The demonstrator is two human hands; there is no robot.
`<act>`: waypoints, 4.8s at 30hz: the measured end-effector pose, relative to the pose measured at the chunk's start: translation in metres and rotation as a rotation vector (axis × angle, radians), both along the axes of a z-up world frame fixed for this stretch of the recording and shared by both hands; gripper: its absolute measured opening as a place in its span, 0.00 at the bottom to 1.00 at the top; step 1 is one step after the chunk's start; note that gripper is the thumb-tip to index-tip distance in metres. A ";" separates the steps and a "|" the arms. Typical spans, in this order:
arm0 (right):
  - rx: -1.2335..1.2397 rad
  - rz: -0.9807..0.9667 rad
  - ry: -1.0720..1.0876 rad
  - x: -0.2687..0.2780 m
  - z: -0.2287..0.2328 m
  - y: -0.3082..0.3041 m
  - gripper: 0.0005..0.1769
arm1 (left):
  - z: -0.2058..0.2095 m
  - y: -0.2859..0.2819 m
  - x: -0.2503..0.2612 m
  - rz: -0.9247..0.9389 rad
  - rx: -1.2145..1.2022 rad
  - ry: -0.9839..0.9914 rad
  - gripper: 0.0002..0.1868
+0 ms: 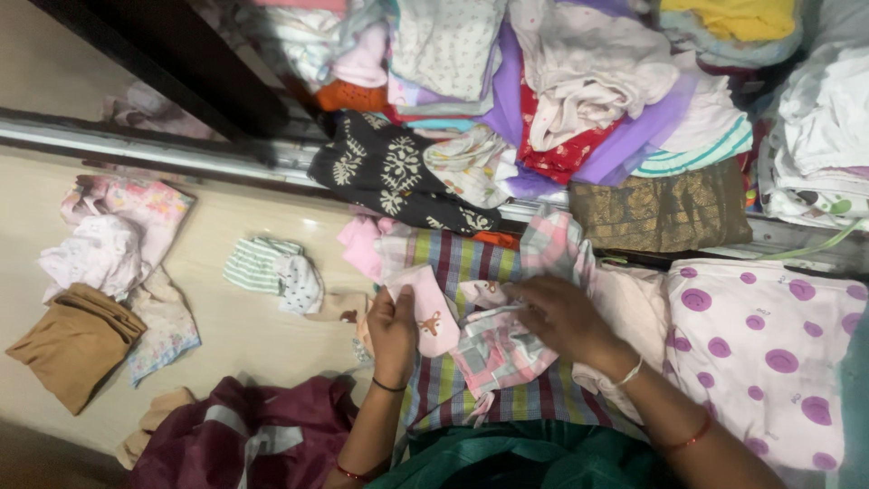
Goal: The person organizes a large quantity of baby clothes and socks by matching pairs and placing them into a shelf.
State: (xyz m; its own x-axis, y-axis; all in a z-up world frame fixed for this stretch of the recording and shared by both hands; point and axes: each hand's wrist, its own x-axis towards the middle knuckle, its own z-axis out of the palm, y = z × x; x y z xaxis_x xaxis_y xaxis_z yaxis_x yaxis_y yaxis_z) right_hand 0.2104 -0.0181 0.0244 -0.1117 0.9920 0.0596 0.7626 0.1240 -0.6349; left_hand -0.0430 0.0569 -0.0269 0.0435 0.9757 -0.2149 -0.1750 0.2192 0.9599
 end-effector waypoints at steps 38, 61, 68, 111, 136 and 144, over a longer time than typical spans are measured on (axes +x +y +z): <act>0.177 -0.078 0.455 0.026 0.123 -0.020 0.33 | 0.129 -0.044 0.068 -0.646 0.580 0.100 0.25; 0.493 -0.512 1.733 0.123 0.155 -0.041 0.27 | 0.045 -0.001 0.061 -0.705 -0.436 -0.746 0.17; 0.439 -0.572 1.790 0.115 0.141 -0.041 0.27 | 0.042 -0.018 0.066 -0.696 -0.365 -0.644 0.29; 0.494 -0.794 1.413 0.134 0.061 -0.051 0.16 | 0.061 -0.031 0.071 -0.499 -0.287 -0.402 0.23; 0.118 0.092 0.212 -0.001 0.071 -0.060 0.24 | 0.063 -0.041 0.072 -0.460 -0.292 -0.472 0.29; 0.062 0.219 0.470 -0.002 0.058 -0.064 0.17 | 0.059 -0.035 0.052 -0.391 -0.293 -0.309 0.28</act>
State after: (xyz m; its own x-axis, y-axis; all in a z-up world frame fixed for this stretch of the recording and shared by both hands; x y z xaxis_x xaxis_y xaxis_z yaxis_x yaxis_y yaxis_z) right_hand 0.2085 -0.0826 0.0820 -0.2631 0.9414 0.2110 0.3492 0.2968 -0.8888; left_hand 0.0089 0.0220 0.0320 0.4929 0.7761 -0.3935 -0.2896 0.5727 0.7669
